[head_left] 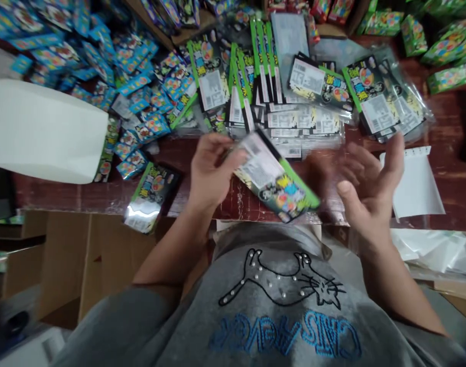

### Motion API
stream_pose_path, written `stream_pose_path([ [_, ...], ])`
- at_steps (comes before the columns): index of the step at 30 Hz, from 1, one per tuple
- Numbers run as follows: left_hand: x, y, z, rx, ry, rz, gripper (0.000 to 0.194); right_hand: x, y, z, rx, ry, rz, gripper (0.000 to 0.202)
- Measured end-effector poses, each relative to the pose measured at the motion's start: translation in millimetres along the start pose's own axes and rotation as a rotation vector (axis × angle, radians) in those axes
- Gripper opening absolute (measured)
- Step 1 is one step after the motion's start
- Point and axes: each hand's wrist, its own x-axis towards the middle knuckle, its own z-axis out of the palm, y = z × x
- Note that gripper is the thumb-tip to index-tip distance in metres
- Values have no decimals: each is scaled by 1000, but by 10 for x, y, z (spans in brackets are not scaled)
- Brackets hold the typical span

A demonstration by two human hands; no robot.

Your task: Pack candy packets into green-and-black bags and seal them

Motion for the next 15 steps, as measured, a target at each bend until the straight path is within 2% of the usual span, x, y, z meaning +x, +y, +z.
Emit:
stream_pose_path([
  [2,-118,-31,-127,-100,120,-22,52,-42,63,171,204,121,9,94],
  [4,-310,-96,-171,-110,110,-102,72,-35,109,350,331,220,31,91],
  [6,-511,-165,-173,-38,-23,-196,86,17,131,452,341,301,38,88],
  [7,-590,-192,-167,1,-123,-234,86,52,134,465,320,319,27,86],
  [9,-674,-226,-141,37,-271,-258,72,117,124,439,253,260,-12,86],
  [11,-662,-242,-85,23,-263,-216,58,162,104,408,185,156,-51,91],
  [13,-598,-256,-5,-14,-214,-160,61,176,89,420,151,138,-97,94],
  [15,-536,-272,67,-43,-251,-129,76,158,96,474,154,193,-136,93],
])
